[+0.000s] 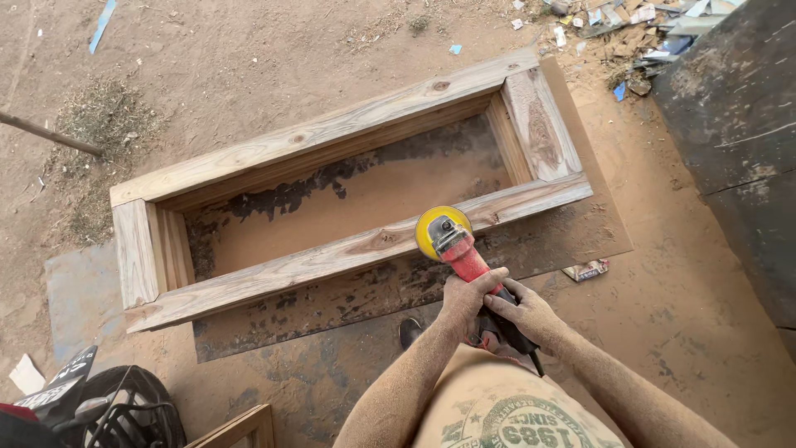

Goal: The person sands the surface of a rectangular wooden frame using an angle grinder with a sanding disc.

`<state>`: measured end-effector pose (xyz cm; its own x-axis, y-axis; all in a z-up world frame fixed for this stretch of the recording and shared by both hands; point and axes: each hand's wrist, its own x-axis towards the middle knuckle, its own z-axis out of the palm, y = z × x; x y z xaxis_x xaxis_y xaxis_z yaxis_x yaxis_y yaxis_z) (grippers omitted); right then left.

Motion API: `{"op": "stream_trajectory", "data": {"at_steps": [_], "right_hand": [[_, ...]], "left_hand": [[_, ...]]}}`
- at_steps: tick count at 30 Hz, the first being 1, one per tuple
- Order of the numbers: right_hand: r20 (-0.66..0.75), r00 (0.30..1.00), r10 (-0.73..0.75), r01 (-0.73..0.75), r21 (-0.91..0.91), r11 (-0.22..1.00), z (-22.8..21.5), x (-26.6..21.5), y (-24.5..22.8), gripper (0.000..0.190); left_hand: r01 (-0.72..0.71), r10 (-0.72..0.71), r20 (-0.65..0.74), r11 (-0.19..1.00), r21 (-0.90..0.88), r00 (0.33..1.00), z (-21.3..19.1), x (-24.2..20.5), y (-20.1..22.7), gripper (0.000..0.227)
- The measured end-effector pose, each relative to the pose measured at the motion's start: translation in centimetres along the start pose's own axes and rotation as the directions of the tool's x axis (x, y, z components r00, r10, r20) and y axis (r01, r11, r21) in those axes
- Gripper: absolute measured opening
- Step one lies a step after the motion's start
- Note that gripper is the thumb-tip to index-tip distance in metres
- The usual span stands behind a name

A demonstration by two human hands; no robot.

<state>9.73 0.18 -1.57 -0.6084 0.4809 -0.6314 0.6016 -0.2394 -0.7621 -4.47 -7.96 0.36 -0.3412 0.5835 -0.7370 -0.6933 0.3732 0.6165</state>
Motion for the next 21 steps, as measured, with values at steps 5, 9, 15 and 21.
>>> {"op": "stream_trajectory", "data": {"at_steps": [5, 9, 15, 21], "right_hand": [[-0.107, 0.989, 0.106, -0.092, 0.129, 0.987, -7.7, -1.4, 1.1, 0.052], [-0.154, 0.98, 0.129, -0.084, 0.269, 0.959, -12.8, -2.0, 2.6, 0.047], [-0.22, 0.958, 0.186, -0.063, 0.47, 0.88, -17.8, -2.9, 4.0, 0.042], [-0.131, 0.974, 0.185, -0.101, 0.478, 0.873, -17.2, -3.5, 5.3, 0.044]], "left_hand": [[0.005, -0.016, 0.11, 0.994, 0.105, 0.994, 8.5, 3.2, -1.1, 0.041], [-0.037, -0.012, 0.157, 0.952, 0.305, 0.988, 14.3, 6.0, -1.9, 0.042], [-0.065, -0.054, 0.244, 0.888, 0.454, 0.968, 21.1, 7.9, -2.2, 0.047], [-0.121, 0.017, 0.172, 0.778, 0.617, 0.985, 21.4, 6.1, -2.1, 0.05]]}}
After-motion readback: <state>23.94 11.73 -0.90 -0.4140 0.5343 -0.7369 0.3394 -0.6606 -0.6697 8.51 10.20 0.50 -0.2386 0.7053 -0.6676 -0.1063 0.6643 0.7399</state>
